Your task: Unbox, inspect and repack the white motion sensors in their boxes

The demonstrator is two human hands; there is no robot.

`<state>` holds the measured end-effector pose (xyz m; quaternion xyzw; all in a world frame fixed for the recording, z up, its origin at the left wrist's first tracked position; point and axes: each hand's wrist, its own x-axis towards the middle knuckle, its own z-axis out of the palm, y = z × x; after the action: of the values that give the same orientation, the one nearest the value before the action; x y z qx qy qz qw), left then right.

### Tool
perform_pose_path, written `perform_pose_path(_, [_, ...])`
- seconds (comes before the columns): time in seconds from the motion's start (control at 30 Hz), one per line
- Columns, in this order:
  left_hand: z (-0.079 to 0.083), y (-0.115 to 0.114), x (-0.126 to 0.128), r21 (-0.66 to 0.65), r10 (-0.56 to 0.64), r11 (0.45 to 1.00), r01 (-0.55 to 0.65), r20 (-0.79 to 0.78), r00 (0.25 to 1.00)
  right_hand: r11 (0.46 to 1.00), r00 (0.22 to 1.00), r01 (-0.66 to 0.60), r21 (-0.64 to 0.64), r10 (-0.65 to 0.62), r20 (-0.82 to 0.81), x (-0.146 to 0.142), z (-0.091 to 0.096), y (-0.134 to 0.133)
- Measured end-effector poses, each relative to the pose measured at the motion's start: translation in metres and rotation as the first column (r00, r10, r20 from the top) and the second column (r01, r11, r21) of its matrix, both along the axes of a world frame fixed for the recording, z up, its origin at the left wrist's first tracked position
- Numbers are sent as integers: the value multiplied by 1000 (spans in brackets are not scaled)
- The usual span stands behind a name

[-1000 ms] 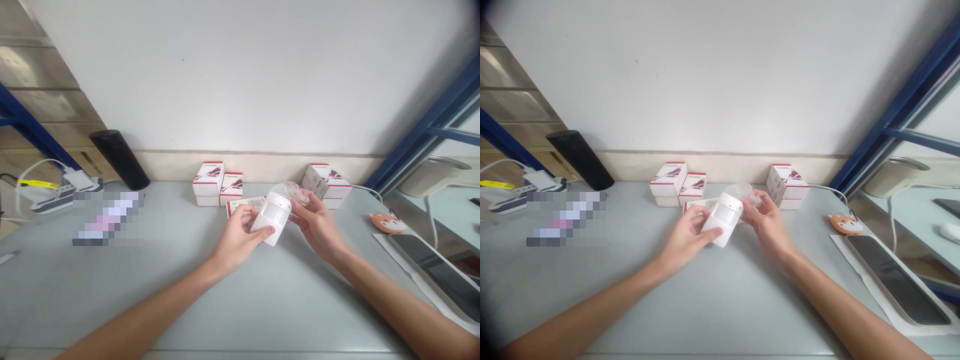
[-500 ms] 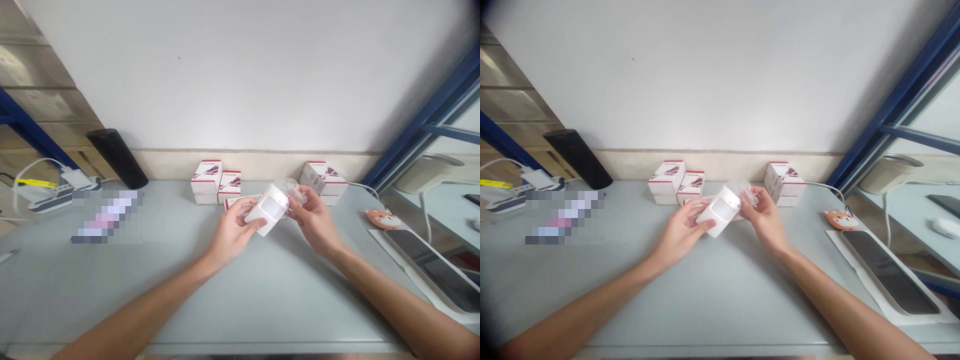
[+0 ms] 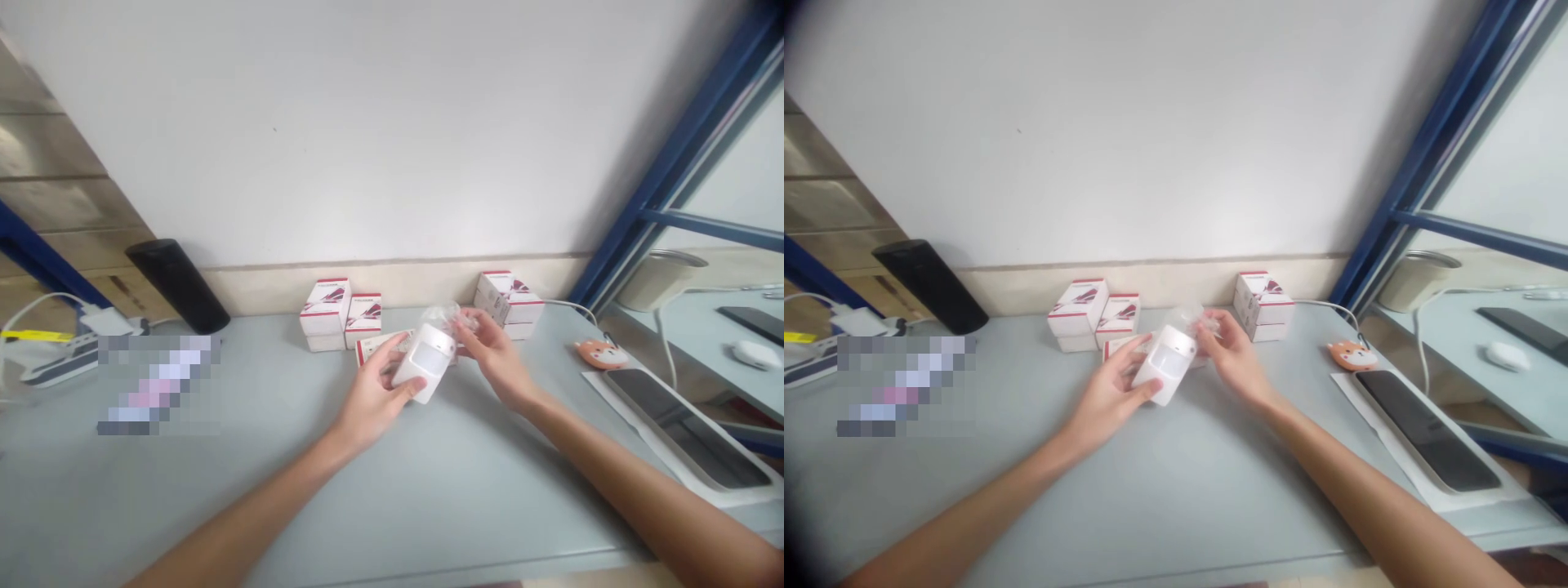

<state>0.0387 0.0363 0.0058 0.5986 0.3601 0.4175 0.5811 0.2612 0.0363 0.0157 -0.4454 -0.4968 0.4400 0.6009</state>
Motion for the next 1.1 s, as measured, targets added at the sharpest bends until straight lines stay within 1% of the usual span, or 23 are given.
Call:
perform_pose_path(0.03, [1,0,0,-3,-2,1000,2,-12,1000,1000,1000,-10,-23,10,-16,1,1,0])
perform_pose_path(0.17, [6,-3,-2,17,9,1000,-9,-57,998,990,985,-72,-117,52,-166,-2,7,-4])
perform_pose_path(0.23, [10,-5,-2,2,10,1000,-9,-51,999,991,986,-40,-125,19,-165,-3,10,-3])
perform_pose_path(0.27, [11,-6,-2,-17,1,1000,-2,-50,999,993,987,0,-119,-19,-157,-1,11,-2])
perform_pose_path(0.33, [13,-8,-1,-69,-26,997,22,-54,998,988,975,127,-91,-141,-170,7,12,4])
perform_pose_path(0.43, [15,-10,-1,-120,-80,990,76,-29,996,936,919,351,12,-341,-197,30,13,12])
perform_pose_path(0.47, [16,-11,-1,-127,-103,987,101,-12,995,920,914,386,65,-372,-164,38,15,13])
perform_pose_path(0.5, [17,-12,-1,-129,-129,983,128,3,992,915,922,385,120,-375,-101,44,17,13])
perform_pose_path(0.53, [19,-13,-1,-130,-157,979,157,13,988,923,937,346,168,-349,-14,48,19,12])
perform_pose_path(0.57, [21,-14,-1,-131,-182,974,183,19,983,943,953,272,191,-291,84,49,21,9])
perform_pose_path(0.6, [24,-14,-1,-131,-200,971,201,22,980,969,964,174,178,-204,172,47,24,5])
perform_pose_path(0.63, [26,-15,-1,-130,-206,970,207,25,978,989,968,65,130,-94,233,43,26,0])
perform_pose_path(0.67, [27,-16,-1,-131,-205,970,207,27,978,997,966,-39,62,22,257,37,28,-4])
perform_pose_path(0.7, [28,-17,-2,-133,-201,970,202,28,979,992,963,-125,-11,124,240,30,29,-8])
perform_pose_path(0.77, [28,-17,-3,-142,-198,970,199,21,980,969,963,-228,-94,239,125,18,32,-14])
perform_pose_path(0.83, [26,-17,-4,-154,-204,967,205,25,979,950,955,-296,-104,294,-29,14,34,-16])
perform_pose_path(0.9, [24,-16,-6,-161,-211,963,215,43,977,924,925,-365,-116,347,-153,18,36,-14])
perform_pose_path(0.93, [23,-16,-7,-161,-215,962,221,55,975,916,919,-379,-134,355,-174,21,36,-12])
perform_pose_path(0.97, [23,-16,-8,-159,-219,961,227,69,973,919,929,-361,-156,339,-149,24,36,-10])
perform_pose_path(1.03, [24,-16,-9,-151,-222,960,235,95,970,951,965,-253,-179,260,18,28,34,-8])
perform_pose_path(1.1, [26,-18,-8,-146,-212,963,228,118,970,972,955,-186,-142,213,207,26,30,-9])
